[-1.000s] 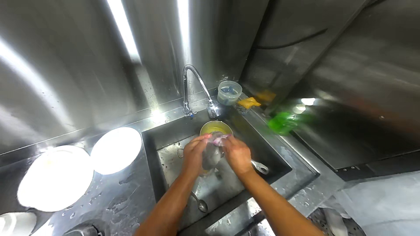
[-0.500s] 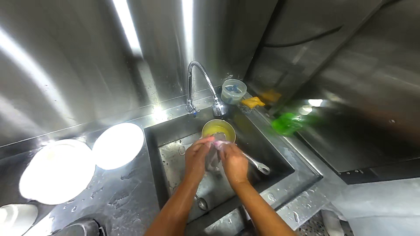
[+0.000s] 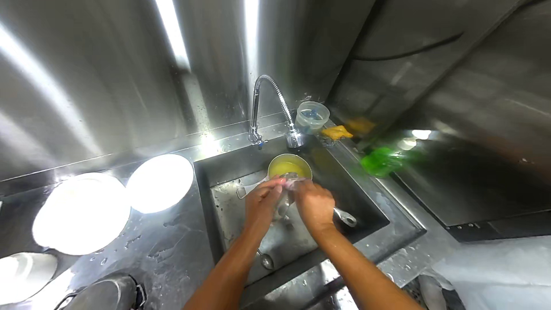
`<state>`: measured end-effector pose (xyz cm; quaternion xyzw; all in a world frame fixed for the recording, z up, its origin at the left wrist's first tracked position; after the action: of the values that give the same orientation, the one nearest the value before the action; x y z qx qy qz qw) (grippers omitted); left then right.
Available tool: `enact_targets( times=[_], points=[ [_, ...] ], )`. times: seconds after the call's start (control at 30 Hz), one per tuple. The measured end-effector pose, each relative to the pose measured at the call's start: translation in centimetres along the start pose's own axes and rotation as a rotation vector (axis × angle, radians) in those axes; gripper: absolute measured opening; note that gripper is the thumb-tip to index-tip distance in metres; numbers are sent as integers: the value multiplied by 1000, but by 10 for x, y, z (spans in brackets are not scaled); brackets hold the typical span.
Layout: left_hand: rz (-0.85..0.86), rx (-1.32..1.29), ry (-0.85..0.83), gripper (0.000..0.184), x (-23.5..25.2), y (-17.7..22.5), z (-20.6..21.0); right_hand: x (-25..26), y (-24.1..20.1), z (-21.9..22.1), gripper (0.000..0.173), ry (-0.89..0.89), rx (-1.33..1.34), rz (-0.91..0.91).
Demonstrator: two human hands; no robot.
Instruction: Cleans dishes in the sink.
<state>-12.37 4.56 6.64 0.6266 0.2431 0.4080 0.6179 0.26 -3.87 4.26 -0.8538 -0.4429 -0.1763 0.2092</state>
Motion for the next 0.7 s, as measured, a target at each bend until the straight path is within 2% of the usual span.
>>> enact_targets(
  times=[0.07, 0.1, 0.17, 0.2, 0.23, 0.27, 0.3, 0.37, 0.43, 0.47, 0.53, 0.63, 0.7],
  points=[
    [-3, -6, -25, 34, 3, 4, 0, -16, -9, 1, 7, -61, 26, 96],
    [-12, -14, -38, 34, 7, 4, -1, -25, -20, -2, 13, -181, 71, 171],
    [-46, -45, -34, 32, 6, 0, -5, -33, -41, -16, 28, -592, 214, 375],
    [-58, -73, -13, 31, 1, -5, -7, -34, -43, -20, 31, -727, 270, 430],
    [-64, -111, 18, 30, -3, -8, -9, -33, -41, -20, 31, -779, 289, 441],
    [-63, -143, 45, 30, -7, -11, -10, -31, -34, -20, 30, -764, 273, 428],
    [-55, -152, 48, 30, -11, -11, -10, -30, -25, -19, 27, -642, 245, 392],
    [-44, -147, 23, 31, -14, -8, -7, -19, -10, -11, 13, -184, 249, 257],
    [-79, -189, 12, 30, -12, 0, -4, -10, -18, -8, 10, 120, 385, 119],
    [-100, -214, -4, 31, -11, 4, -5, -14, -27, -8, 12, 164, 476, 54],
    [-128, -209, -45, 34, -10, 12, -11, -37, -39, -8, 15, 98, 566, -87],
    [-70, -216, -96, 31, -12, 14, -25, -62, -13, -4, 19, -111, 386, -286],
    [-49, -233, -70, 31, -9, 10, -23, -36, 4, -5, 18, -66, 277, -270]
  ],
)
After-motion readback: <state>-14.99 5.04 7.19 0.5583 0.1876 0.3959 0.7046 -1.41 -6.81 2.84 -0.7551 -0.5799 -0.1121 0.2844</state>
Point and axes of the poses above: each hand's wrist, its own x-axis towards the middle knuckle, its own z-axis out of the palm, y = z × x, the point moved 1 cm from there along x, towards the middle knuckle, and after that the axes turned 6 degrees about z, right-handed, at the moved point
